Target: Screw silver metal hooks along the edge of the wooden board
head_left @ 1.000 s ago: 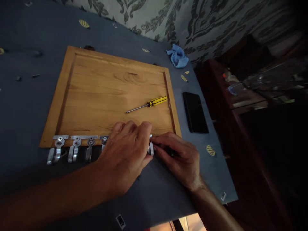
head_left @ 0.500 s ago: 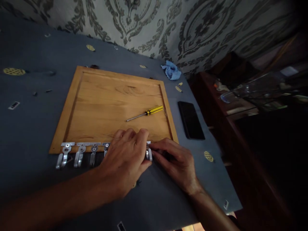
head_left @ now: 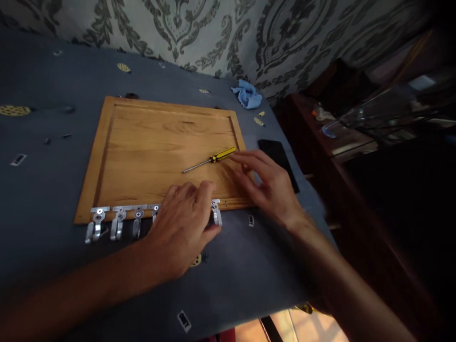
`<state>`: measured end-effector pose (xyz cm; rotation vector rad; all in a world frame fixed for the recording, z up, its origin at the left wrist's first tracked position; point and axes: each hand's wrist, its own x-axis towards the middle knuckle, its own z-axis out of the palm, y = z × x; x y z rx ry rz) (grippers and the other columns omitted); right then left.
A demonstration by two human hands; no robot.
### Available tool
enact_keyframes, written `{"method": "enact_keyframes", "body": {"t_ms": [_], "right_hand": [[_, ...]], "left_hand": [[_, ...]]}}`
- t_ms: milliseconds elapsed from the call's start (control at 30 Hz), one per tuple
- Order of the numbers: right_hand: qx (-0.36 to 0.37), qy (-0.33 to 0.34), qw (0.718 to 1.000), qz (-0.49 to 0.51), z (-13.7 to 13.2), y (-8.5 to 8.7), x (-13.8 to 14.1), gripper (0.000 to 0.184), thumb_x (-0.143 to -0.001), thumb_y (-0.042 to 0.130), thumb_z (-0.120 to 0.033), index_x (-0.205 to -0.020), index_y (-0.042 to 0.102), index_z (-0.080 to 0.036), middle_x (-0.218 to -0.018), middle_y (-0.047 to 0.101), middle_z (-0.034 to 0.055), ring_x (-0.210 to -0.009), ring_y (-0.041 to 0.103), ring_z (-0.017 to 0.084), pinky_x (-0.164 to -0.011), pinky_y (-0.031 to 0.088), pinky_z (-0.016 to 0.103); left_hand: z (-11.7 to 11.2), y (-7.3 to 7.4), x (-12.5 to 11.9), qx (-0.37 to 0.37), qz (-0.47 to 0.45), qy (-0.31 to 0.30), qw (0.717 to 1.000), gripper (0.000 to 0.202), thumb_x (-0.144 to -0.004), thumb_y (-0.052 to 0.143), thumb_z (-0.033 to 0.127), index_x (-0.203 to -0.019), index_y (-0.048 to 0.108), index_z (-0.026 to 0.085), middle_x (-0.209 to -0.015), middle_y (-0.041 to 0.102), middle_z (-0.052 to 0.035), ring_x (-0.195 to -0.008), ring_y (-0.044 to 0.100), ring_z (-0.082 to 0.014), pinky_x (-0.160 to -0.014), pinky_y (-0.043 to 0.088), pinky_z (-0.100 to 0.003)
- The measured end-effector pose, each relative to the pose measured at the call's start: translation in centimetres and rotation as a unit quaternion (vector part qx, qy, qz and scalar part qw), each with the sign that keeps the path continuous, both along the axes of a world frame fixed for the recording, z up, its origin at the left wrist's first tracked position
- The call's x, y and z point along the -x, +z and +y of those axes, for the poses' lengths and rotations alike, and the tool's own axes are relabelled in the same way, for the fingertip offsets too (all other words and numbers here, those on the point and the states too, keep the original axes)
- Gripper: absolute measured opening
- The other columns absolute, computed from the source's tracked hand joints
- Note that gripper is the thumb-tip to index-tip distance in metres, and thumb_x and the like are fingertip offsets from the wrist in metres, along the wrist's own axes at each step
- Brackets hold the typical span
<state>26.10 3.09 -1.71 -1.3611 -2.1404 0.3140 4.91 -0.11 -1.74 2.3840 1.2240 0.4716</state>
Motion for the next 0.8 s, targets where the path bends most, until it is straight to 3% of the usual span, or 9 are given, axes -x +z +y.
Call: {"method": "enact_keyframes", "body": {"t_ms": [67, 133, 233, 333, 433, 533, 667, 800], "right_hand": [[-0.008, 0.014, 0.998, -0.061, 2.3, -0.4, -0.5, 0.038, -0.094, 0.049, -0.023, -0.131, 0.058, -0.025, -0.141, 0.054, 0.0113, -0.133, 0.049, 0.029, -0.108, 0.041, 0.053], [0.012, 0.036, 0.994, -0.1, 4.1, -1.1, -0.9, 0.042, -0.094, 0.047, -0.021, -0.135, 0.053, -0.027, -0.146, 0.05, 0.0101, -0.138, 0.044, 0.03, -0.11, 0.038, 0.057], [0.021, 0.061, 0.99, -0.125, 5.4, -1.6, -1.3, 0.035, -0.093, 0.049, -0.023, -0.126, 0.06, -0.025, -0.134, 0.061, 0.0112, -0.127, 0.054, 0.03, -0.105, 0.041, 0.055], [0.016, 0.071, 0.992, -0.106, 5.1, -1.2, -1.6, 0.024, -0.092, 0.055, -0.029, -0.111, 0.068, -0.023, -0.108, 0.071, 0.0099, -0.103, 0.064, 0.027, -0.091, 0.049, 0.047], [0.024, 0.044, 0.998, -0.023, 4.0, -0.3, -1.7, 0.019, -0.089, 0.062, -0.035, -0.099, 0.071, -0.022, -0.091, 0.072, 0.0069, -0.086, 0.065, 0.023, -0.078, 0.051, 0.039], [0.02, -0.021, 0.99, 0.139, 2.4, 1.0, -1.1, 0.016, -0.081, 0.073, -0.039, -0.09, 0.071, -0.026, -0.084, 0.072, 0.0023, -0.075, 0.065, 0.019, -0.068, 0.051, 0.034], [-0.051, -0.1, 0.932, 0.345, -0.4, 3.1, 0.8, 0.015, -0.078, 0.076, -0.038, -0.086, 0.069, -0.028, -0.07, 0.065, -0.0012, -0.047, 0.051, 0.012, -0.043, 0.04, 0.028], [-0.104, -0.128, 0.897, 0.41, -2.5, 3.8, 2.4, 0.018, -0.087, 0.065, -0.039, -0.076, 0.063, -0.025, -0.079, 0.071, 0.0022, -0.034, 0.042, 0.008, -0.031, 0.028, 0.028]], "left_hand": [[0.0, 0.0, 0.0, 0.003, -0.006, -0.002, 1.0, 0.046, -0.077, 0.075, 0.022, -0.108, 0.042, 0.021, -0.101, 0.065, -0.0051, -0.097, 0.061, -0.0268, -0.085, 0.046, -0.045], [0.0, 0.0, 0.1, 0.01, -0.008, -0.004, 1.0, 0.043, -0.077, 0.074, 0.023, -0.107, 0.042, 0.021, -0.101, 0.065, -0.005, -0.097, 0.061, -0.0266, -0.084, 0.046, -0.045], [0.1, -0.1, 0.0, 0.018, -0.003, -0.004, 1.0, 0.043, -0.078, 0.074, 0.023, -0.106, 0.042, 0.021, -0.102, 0.065, -0.0048, -0.098, 0.061, -0.0265, -0.085, 0.046, -0.045], [0.1, -0.1, 0.0, 0.011, 0.0, -0.007, 1.0, 0.045, -0.078, 0.074, 0.023, -0.107, 0.041, 0.02, -0.102, 0.065, -0.0046, -0.099, 0.06, -0.0264, -0.086, 0.046, -0.045], [0.1, 0.0, 0.0, 0.01, 0.009, -0.006, 1.0, 0.046, -0.077, 0.075, 0.024, -0.108, 0.041, 0.02, -0.103, 0.065, -0.0048, -0.098, 0.061, -0.0264, -0.086, 0.046, -0.045], [0.1, 0.1, 0.0, 0.01, 0.01, -0.003, 1.0, 0.048, -0.078, 0.075, 0.025, -0.111, 0.041, 0.02, -0.103, 0.065, -0.0046, -0.1, 0.061, -0.0262, -0.086, 0.046, -0.044], [0.1, 0.2, 0.0, 0.009, 0.012, -0.003, 1.0, 0.048, -0.078, 0.075, 0.026, -0.111, 0.041, 0.02, -0.103, 0.065, -0.0052, -0.1, 0.061, -0.0265, -0.087, 0.046, -0.045], [0.1, 0.3, 0.0, 0.022, 0.007, -0.001, 1.0, 0.046, -0.079, 0.074, 0.025, -0.111, 0.042, 0.019, -0.103, 0.066, -0.0058, -0.1, 0.061, -0.0264, -0.088, 0.045, -0.046]]}}
